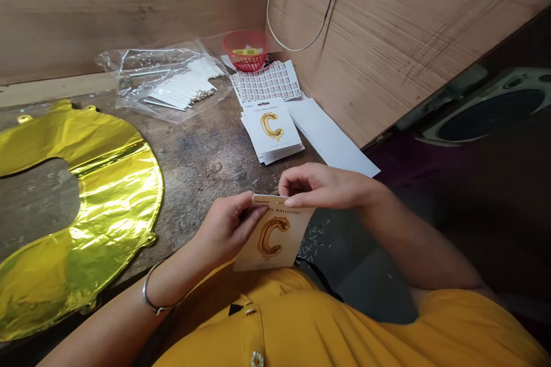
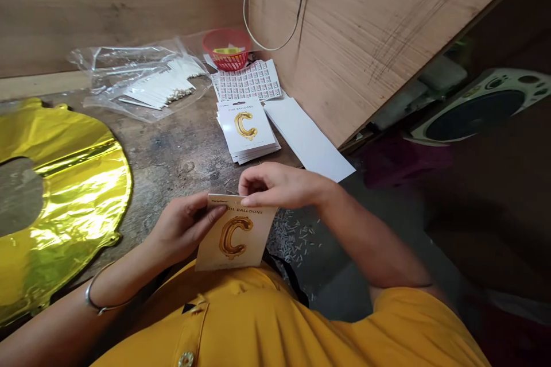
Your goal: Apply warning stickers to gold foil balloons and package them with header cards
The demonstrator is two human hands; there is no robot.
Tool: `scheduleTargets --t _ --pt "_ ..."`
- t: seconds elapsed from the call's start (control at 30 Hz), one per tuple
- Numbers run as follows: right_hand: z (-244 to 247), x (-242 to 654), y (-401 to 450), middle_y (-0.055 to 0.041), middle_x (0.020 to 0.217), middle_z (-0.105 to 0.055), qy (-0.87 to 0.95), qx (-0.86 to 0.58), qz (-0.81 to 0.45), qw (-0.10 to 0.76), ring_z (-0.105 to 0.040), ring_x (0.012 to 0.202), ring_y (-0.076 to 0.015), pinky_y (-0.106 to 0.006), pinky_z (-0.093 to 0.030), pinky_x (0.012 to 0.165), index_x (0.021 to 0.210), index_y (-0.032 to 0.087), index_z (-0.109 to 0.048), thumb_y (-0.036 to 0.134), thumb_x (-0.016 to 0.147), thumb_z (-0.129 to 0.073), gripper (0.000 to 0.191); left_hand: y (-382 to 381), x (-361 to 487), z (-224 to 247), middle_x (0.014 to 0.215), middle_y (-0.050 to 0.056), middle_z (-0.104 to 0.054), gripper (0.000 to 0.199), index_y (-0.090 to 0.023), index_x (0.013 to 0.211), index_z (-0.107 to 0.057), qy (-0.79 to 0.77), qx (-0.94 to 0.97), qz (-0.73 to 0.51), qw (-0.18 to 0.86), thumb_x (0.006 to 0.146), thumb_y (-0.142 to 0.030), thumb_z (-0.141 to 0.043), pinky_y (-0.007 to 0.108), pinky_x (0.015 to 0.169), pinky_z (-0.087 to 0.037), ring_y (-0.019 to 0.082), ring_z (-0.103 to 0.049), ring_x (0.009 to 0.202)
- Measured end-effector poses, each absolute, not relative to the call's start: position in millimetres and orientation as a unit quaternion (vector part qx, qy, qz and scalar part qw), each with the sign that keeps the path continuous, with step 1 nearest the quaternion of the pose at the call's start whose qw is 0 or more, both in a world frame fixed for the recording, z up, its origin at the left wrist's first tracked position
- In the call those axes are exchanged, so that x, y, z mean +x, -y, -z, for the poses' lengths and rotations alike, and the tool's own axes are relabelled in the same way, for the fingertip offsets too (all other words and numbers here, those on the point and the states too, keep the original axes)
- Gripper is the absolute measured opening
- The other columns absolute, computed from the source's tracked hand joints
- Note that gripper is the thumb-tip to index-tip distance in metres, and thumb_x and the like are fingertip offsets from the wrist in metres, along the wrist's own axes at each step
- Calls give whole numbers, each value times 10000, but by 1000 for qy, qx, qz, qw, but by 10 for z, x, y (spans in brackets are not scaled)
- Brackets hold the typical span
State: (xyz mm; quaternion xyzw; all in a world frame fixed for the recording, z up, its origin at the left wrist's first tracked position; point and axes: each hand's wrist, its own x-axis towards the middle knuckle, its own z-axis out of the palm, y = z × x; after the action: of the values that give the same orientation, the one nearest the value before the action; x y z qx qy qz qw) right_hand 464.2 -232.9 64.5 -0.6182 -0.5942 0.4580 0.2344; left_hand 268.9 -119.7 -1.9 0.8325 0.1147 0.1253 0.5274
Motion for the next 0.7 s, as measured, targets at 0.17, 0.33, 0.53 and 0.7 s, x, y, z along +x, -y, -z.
scheduleTargets --t 0.17,0.33,0.53,0.7 --pt "-407 4844 2263 -13 761 -654 472 -574 -578 337 -571 685 -107 -242 -450 663 803 140 -666 327 778 -682 189 1188 2718 41 700 23 -635 278 -130 856 -652 -116 806 -99 572 930 -351 -500 203 542 -419 122 -531 621" --pt "-270 4881 2501 -33 831 -708 503 -661 -465 305 -641 771 -160 -282 -496 714 835 172 -697 273 732 -691 144 1158 2690 26 734 37 -663 280 -137 865 -663 -131 790 -102 590 922 -372 -521 214 566 -449 138 -567 655" --pt "-169 4750 2948 -96 941 -738 465 -797 -284 260 -668 960 -254 -373 -501 846 895 184 -709 355 889 -510 262 1125 2738 134 831 69 -702 315 -139 867 -642 -220 717 -124 650 884 -442 -559 257 616 -501 186 -626 742" --pt "-175 4680 2464 -35 811 -701 407 -769 -229 436 -635 694 -173 -265 -478 584 937 193 -600 442 884 -526 266 889 3095 81 873 77 -700 323 -137 958 -641 -230 724 -195 620 888 -436 -538 290 648 -527 186 -637 748"
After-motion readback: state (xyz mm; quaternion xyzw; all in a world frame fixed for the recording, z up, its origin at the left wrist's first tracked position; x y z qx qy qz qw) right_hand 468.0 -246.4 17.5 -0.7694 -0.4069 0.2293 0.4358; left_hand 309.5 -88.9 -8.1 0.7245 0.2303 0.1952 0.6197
